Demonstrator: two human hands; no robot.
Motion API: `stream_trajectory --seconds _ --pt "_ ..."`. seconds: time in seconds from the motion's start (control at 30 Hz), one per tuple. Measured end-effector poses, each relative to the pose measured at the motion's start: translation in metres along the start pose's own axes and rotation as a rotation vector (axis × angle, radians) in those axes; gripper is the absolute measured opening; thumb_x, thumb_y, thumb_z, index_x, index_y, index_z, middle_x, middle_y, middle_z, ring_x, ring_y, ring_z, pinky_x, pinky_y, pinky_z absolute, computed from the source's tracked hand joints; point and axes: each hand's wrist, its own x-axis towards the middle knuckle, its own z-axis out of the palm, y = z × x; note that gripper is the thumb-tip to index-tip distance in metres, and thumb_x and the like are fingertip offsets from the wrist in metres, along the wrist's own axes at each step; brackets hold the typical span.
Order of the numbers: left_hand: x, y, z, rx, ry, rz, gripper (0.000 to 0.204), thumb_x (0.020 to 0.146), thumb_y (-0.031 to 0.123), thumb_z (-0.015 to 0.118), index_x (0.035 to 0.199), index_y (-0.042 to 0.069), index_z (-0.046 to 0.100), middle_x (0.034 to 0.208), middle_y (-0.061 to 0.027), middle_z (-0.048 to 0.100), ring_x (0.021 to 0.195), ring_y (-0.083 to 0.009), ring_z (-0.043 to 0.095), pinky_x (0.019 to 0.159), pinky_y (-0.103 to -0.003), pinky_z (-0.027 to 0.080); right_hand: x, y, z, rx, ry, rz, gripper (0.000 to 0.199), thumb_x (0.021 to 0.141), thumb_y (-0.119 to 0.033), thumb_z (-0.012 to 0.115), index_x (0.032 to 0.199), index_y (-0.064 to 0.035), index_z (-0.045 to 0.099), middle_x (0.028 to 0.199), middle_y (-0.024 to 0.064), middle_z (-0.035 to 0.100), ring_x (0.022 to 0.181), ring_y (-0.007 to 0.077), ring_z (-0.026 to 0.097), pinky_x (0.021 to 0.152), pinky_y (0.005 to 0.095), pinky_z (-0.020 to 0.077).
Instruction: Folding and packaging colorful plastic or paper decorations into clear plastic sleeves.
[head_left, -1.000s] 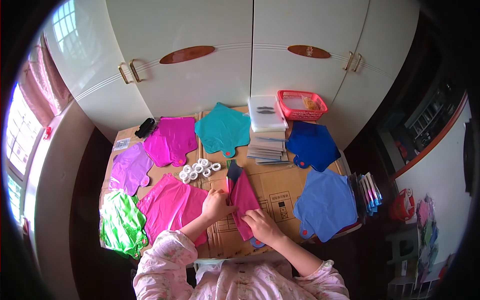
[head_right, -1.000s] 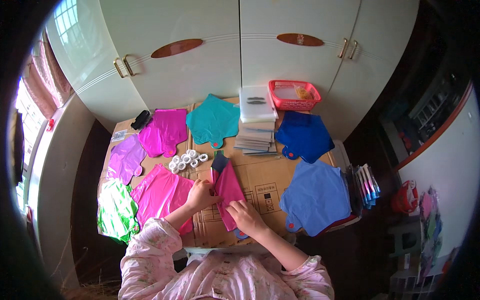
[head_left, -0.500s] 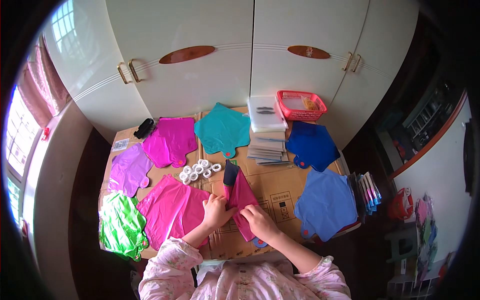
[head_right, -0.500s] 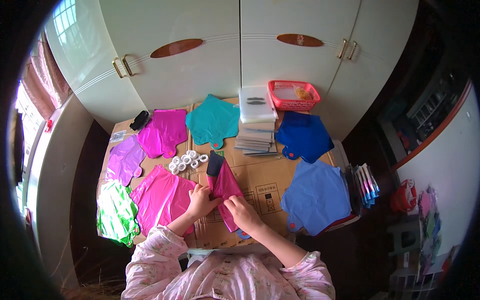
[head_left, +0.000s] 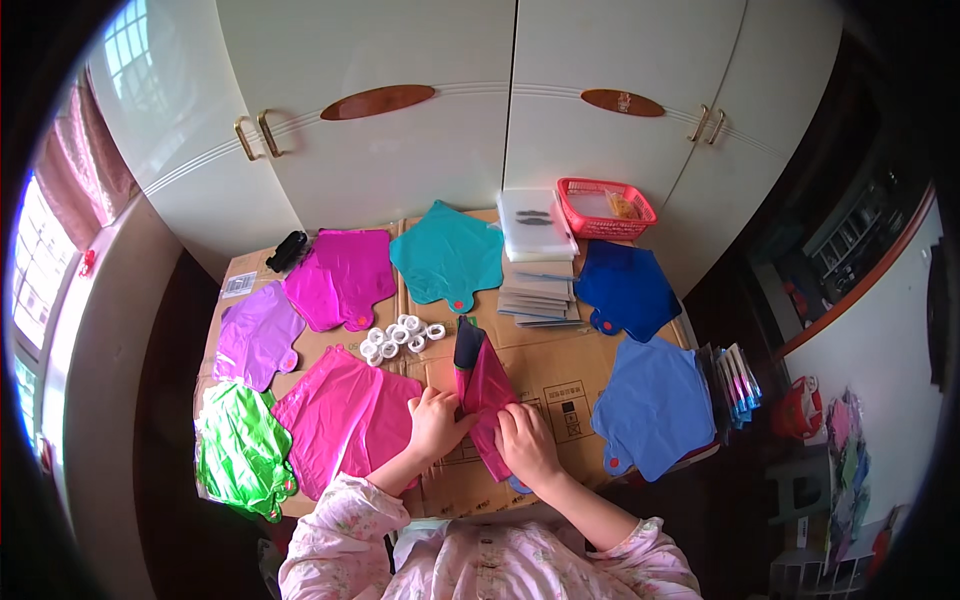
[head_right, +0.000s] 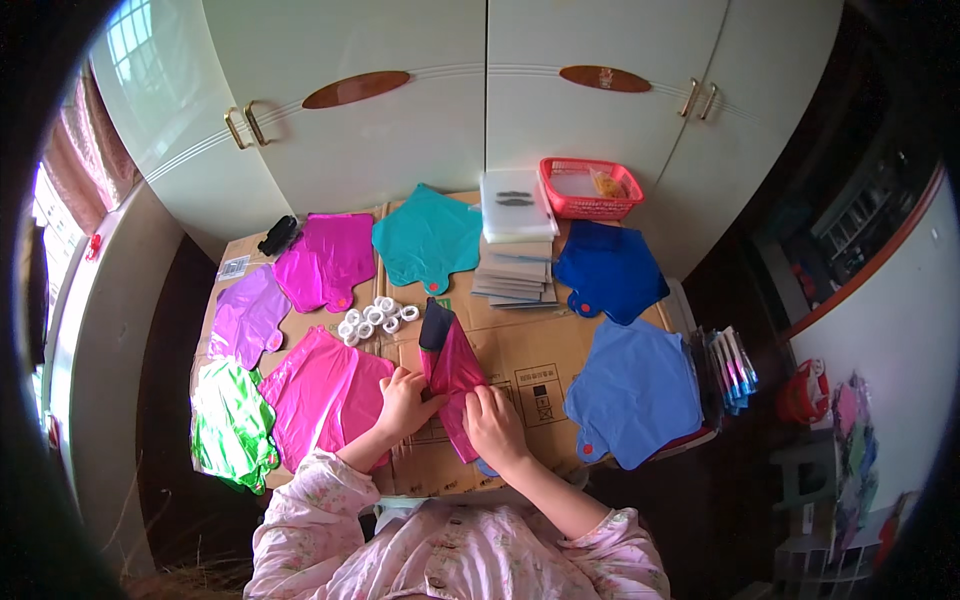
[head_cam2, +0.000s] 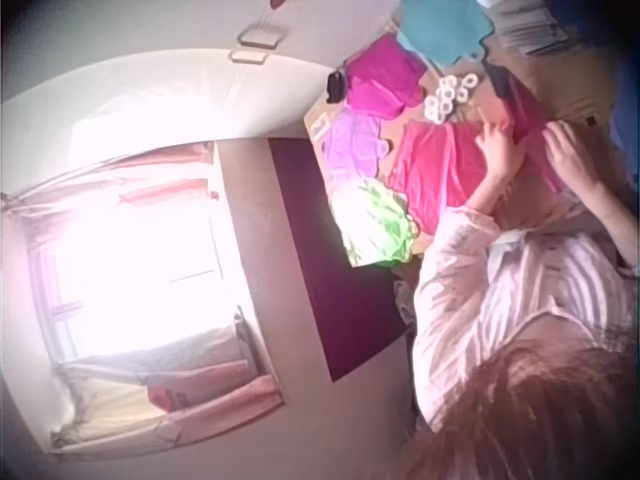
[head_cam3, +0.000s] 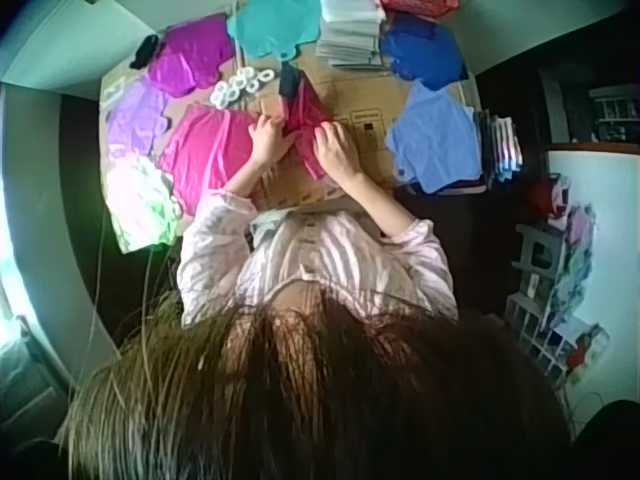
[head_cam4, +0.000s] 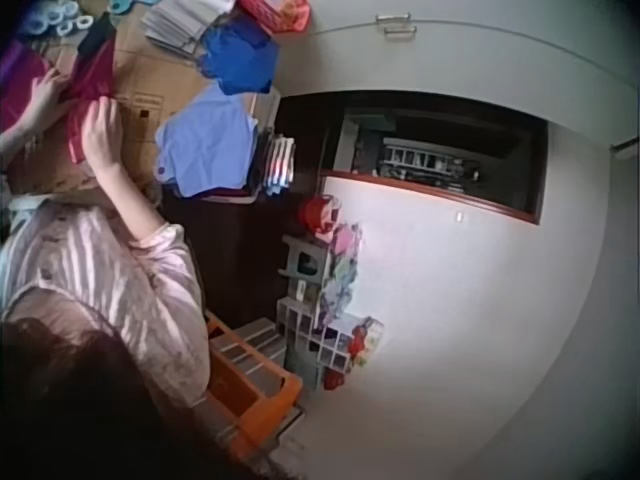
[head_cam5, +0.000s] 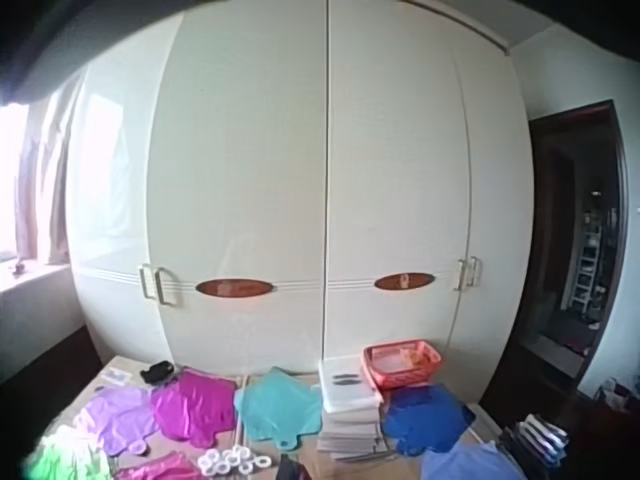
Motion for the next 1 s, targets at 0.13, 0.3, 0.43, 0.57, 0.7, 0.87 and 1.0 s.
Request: stream_trajectory --seconds 0.13,0.3,0.43,0.57,0.7,0.87,1.0 --pt "-0.002 -0.001 0.001 0.011 0.027 0.028 0.029 0.068 0.031 0.074 0.071 0.006 0.061 0.076 -0.003 0.06 0.083 -0.024 0.054 0.072 -0.041 0.036 -0.001 -0.001 -0.001 0.037 -0.029 0.061 0.027 0.078 -0.014 0.063 0.098 0.0016 0.054 0.105 0.0174 0.053 0.097 0.0318 0.052 0.087 0.0391 0.0457" --pt "-0.005 -0.001 0.005 -0.008 0.083 0.085 0.027 0.066 0.028 0.076 0.073 0.006 0.061 0.08 -0.0019 0.06 0.085 -0.0233 0.054 0.073 -0.04 0.036 -0.004 0.0 0.003 0.024 -0.022 0.104 0.03 0.078 -0.016 0.064 0.1 0.0023 0.053 0.109 0.0189 0.052 0.096 0.0327 0.052 0.087 0.0404 0.0454" --pt "-0.006 0.001 0.003 -0.021 0.106 0.105 0.026 0.066 0.026 0.076 0.076 0.007 0.062 0.082 -0.001 0.062 0.086 -0.0228 0.054 0.074 -0.039 0.037 -0.004 -0.001 0.005 0.007 -0.02 0.113 0.031 0.078 -0.017 0.064 0.1 0.0028 0.053 0.109 0.0193 0.053 0.095 0.033 0.052 0.086 0.0406 0.0456" --pt "-0.007 0.004 0.001 -0.019 0.101 0.097 0.024 0.066 0.025 0.076 0.079 0.009 0.063 0.083 0.0004 0.063 0.087 -0.0217 0.054 0.074 -0.039 0.037 -0.004 0.0 0.004 -0.014 -0.013 0.115 0.032 0.078 -0.017 0.063 0.1 0.0033 0.052 0.107 0.0194 0.053 0.094 0.0327 0.052 0.086 0.0402 0.0458" --pt "-0.006 0.007 -0.002 -0.018 0.096 0.169 0.021 0.064 0.02 0.076 0.076 0.008 0.062 0.076 -0.0005 0.061 0.086 -0.0226 0.055 0.074 -0.04 0.038 -0.005 0.001 0.005 0.005 -0.006 0.105 0.029 0.077 -0.016 0.063 0.096 0.0038 0.055 0.106 0.0198 0.054 0.092 0.0325 0.053 0.085 0.0401 0.046" --pt "-0.008 0.004 -0.002 -0.054 0.106 0.32 0.02 0.062 0.011 0.072 0.081 0.012 0.065 0.077 -0.0006 0.064 0.085 -0.0206 0.059 0.074 -0.036 0.042 -0.007 0.006 0.005 0.043 0.008 0.037 0.023 0.076 -0.013 0.061 0.092 0.0035 0.057 0.106 0.02 0.055 0.091 0.0321 0.053 0.084 0.0402 0.046" --pt "-0.009 0.001 -0.001 -0.051 0.084 0.406 0.021 0.065 0.008 0.067 0.086 0.011 0.064 0.089 -0.0018 0.068 0.089 -0.0173 0.061 0.078 -0.032 0.044 -0.01 0.011 0.004 0.025 -0.063 -0.018 0.022 0.076 -0.013 0.06 0.094 0.0 0.059 0.099 0.0157 0.059 0.087 0.0315 0.054 0.084 0.0392 0.0457"
